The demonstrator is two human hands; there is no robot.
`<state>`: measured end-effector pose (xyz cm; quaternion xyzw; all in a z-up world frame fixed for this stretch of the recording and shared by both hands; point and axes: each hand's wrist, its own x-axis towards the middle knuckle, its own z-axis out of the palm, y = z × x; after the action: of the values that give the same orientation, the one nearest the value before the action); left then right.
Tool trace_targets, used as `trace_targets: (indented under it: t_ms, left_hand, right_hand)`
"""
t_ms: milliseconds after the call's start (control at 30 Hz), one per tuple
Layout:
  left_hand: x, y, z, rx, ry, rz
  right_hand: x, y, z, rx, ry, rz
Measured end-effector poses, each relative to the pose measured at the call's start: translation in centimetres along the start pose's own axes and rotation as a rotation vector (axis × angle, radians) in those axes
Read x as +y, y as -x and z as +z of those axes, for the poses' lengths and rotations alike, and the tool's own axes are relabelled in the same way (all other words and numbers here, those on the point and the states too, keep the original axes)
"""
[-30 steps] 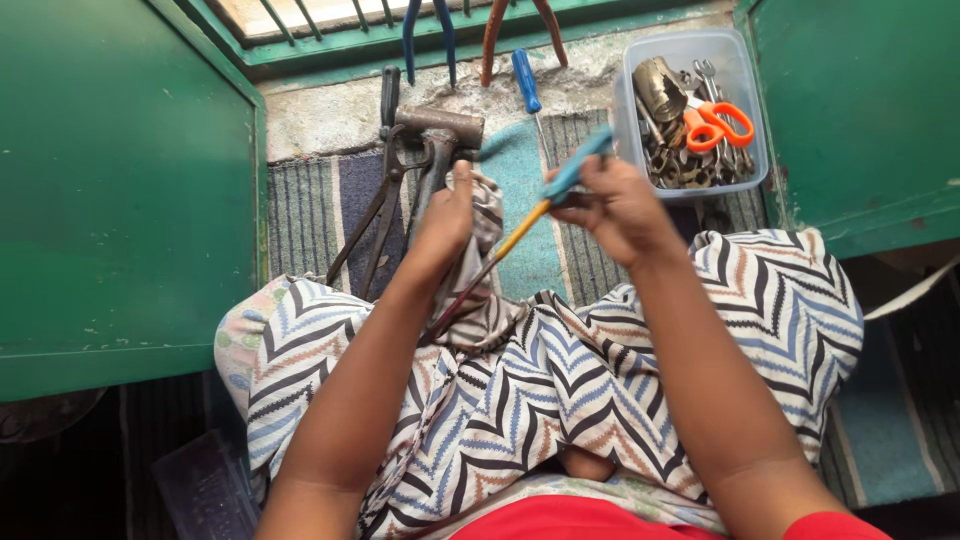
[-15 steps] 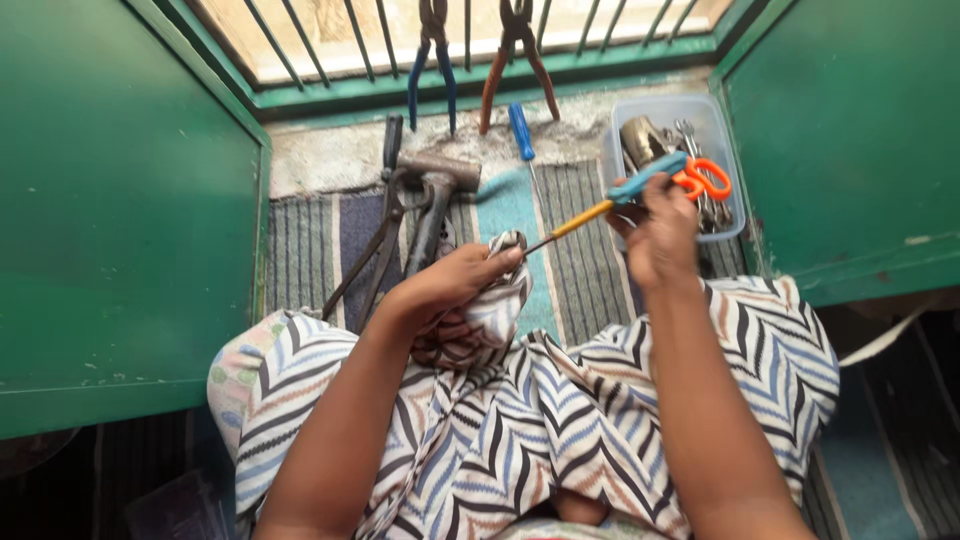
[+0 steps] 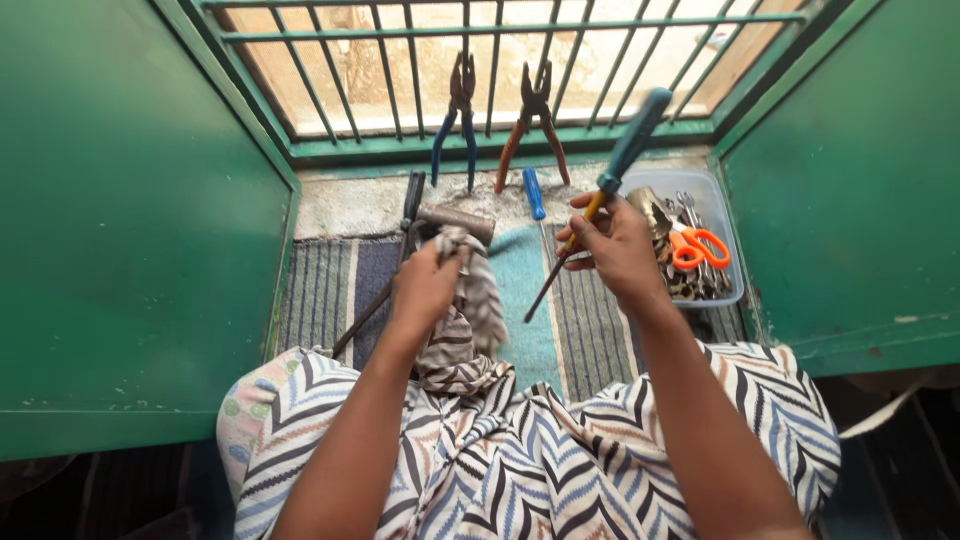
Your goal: The person cleans various hand tools, including pliers, screwdrivers, and metal components, wiping them one at a time with a cloth.
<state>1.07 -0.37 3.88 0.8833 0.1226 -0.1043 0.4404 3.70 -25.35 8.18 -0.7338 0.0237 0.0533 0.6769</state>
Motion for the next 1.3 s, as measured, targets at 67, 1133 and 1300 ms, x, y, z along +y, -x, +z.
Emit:
trace_targets:
  t_ms: [67,1133,1300]
  left_hand:
    - [-0.7,-0.9,-0.3,0.198,0.056,0.065]
    - [-3.4,-7.5,-0.9,0.572,0.277,-0.251]
    - [-6.5,-8.1,-4.7,0.621,0.709,-0.086]
  right_hand:
    - [-1.0,-1.6,0.3,-0.026,0.063,-0.007]
    - [11.2,-12.0,0.6,-0.038,1.280,0.311]
    - [8.7,-9.4,5.0,0.097,1.213,-0.166]
